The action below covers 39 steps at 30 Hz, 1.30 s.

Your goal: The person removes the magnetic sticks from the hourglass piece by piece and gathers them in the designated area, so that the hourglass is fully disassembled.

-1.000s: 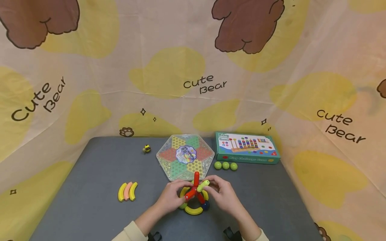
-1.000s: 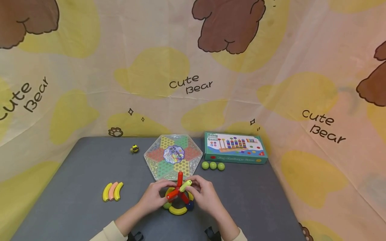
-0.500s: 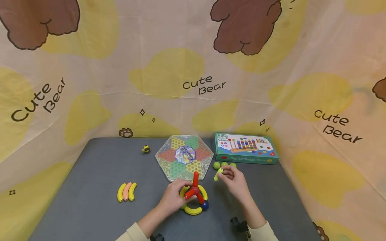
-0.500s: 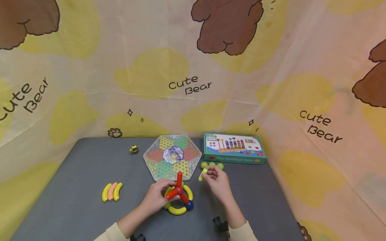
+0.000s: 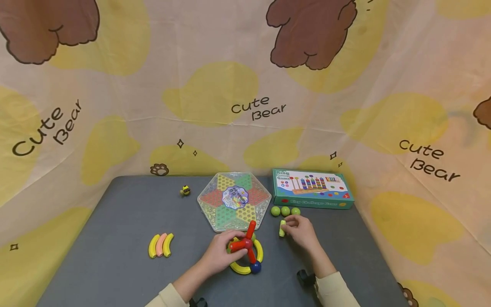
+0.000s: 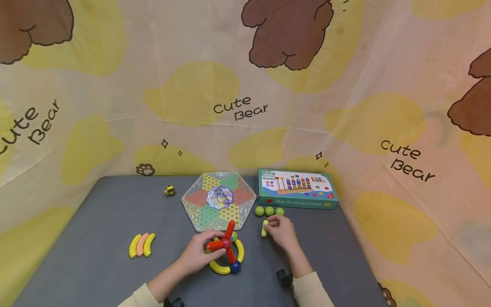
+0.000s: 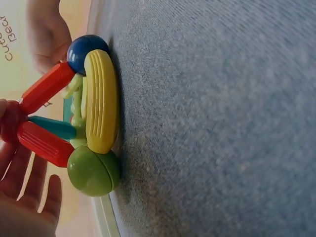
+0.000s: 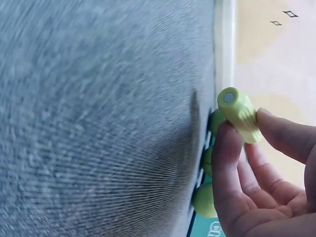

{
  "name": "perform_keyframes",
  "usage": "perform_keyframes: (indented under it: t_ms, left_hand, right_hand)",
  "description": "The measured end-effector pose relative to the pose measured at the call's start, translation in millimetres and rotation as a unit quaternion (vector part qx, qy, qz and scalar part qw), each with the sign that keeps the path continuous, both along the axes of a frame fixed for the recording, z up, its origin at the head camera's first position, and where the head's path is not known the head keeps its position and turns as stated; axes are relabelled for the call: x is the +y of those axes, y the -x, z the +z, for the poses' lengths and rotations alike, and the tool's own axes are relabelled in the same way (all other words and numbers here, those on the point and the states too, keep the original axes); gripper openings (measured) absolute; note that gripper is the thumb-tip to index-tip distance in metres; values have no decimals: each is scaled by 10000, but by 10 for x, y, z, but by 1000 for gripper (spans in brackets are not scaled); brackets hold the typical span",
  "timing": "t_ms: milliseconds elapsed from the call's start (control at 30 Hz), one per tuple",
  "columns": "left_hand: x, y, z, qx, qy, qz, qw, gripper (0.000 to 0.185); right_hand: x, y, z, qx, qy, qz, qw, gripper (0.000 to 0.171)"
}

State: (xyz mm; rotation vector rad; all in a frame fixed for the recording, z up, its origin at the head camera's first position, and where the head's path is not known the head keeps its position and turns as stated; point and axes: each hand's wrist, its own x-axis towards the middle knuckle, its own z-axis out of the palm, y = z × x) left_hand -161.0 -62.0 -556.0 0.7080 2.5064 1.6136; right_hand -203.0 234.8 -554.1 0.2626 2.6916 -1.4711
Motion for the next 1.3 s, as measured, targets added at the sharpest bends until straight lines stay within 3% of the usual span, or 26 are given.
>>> perform_keyframes:
  t_ms: [100,233,567,833,1000,1167,1300]
  left_hand:
    - [-4,-1,-7,-277,183,-116,9994,46]
    - [16,-1,-27,-343,481,-227,9980,58]
    - [32,1,-11,-90,223,-81,9997,37]
    - [15,-9,-5,-439,84,-326,9985,40]
    - [8,-17,9,-808,-111,-142,9966,44]
    - [0,-19,11,-762,-250,-12,9968,34]
    - [-14,-10,14,-701,-307,-34,9971,32]
  right_hand:
    - [17,26,-35,-32,-224,92,9997,23]
    - [25,50,-79,-38,-513,192,9985,20]
    - [21,35,-104,16,-857,333,9958,20]
    - [19,-44,20,177,-1089,242,9936,23]
    - [-94,-138,234,482,-796,386,9949,24]
    - [-272,-240,470,821,-262,641,9942,25]
    - [-383,-316,589,989,222,1105,9887,27]
